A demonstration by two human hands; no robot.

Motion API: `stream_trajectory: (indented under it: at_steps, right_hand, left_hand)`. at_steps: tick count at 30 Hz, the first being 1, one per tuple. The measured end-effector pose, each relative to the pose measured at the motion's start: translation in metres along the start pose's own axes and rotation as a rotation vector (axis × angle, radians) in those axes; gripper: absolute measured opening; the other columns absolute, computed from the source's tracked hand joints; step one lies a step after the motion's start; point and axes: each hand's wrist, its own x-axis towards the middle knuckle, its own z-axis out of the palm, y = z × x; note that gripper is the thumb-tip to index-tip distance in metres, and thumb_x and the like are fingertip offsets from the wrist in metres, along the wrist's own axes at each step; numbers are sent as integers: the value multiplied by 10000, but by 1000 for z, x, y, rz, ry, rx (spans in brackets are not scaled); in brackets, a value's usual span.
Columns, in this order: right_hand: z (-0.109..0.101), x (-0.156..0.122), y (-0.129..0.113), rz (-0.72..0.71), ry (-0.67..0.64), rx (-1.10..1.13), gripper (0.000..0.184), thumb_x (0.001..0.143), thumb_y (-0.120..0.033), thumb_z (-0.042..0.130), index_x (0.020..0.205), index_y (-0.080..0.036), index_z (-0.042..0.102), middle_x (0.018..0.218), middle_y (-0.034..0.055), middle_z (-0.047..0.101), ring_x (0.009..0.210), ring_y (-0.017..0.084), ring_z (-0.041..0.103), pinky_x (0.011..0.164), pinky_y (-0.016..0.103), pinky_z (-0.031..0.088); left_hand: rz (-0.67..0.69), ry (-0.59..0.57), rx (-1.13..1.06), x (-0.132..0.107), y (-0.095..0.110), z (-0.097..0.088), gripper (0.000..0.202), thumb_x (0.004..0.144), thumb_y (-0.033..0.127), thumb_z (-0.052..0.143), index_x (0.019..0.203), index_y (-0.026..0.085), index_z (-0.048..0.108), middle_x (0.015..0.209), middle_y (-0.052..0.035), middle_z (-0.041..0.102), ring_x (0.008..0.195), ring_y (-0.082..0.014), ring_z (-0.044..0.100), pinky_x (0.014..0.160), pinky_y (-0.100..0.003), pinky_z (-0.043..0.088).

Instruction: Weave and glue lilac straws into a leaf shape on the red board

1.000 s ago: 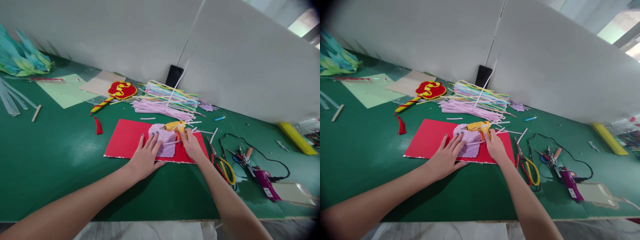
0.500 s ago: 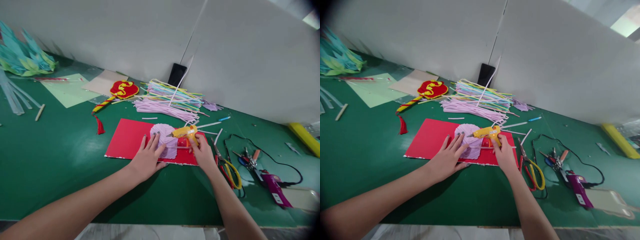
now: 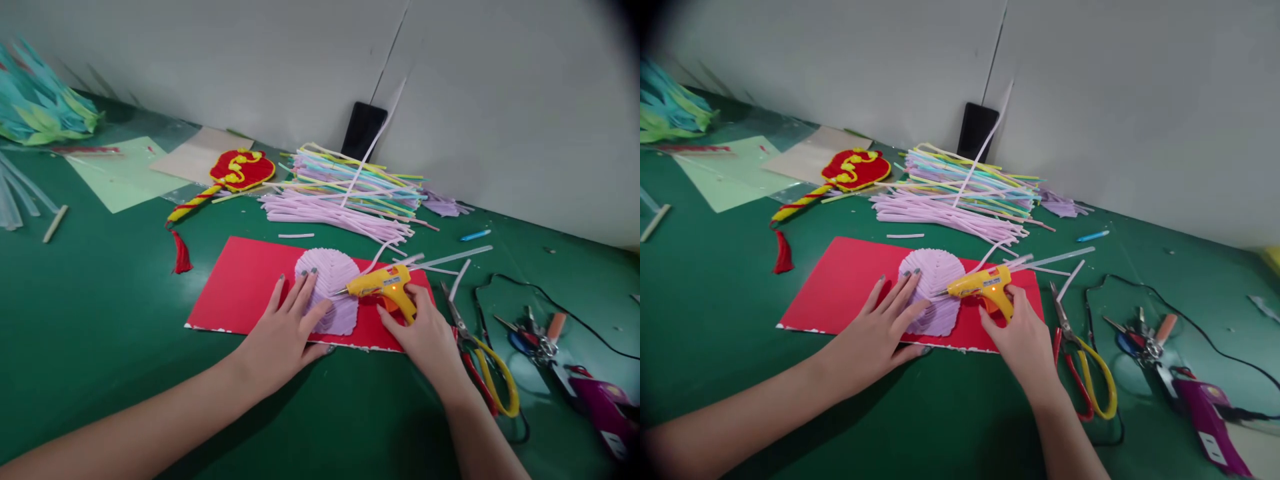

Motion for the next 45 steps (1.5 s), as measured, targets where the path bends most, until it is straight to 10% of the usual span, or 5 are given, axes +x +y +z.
stream_trajectory:
  at_steps: [10, 45]
  right_hand:
    - [-14, 3, -6, 167, 43, 7, 592, 688, -644, 556, 1080, -203, 514, 1115, 140, 626, 912, 298, 628, 650, 377, 509]
    - [-8, -7, 1, -69, -7, -25, 350, 810, -489, 506, 1018, -207, 514, 1037, 129, 653, 810, 246, 656, 543, 288, 482]
  left_hand:
    - [11, 23, 16, 0, 1, -1, 559, 862, 519, 525, 1309, 187, 476, 1510, -234, 245, 1377, -385, 264, 1053, -608, 285]
    - [8, 0, -29, 1, 1, -3, 522, 857, 523, 529, 1214, 144, 559, 1513, -233, 238, 1386, -379, 245, 1078, -605, 237]
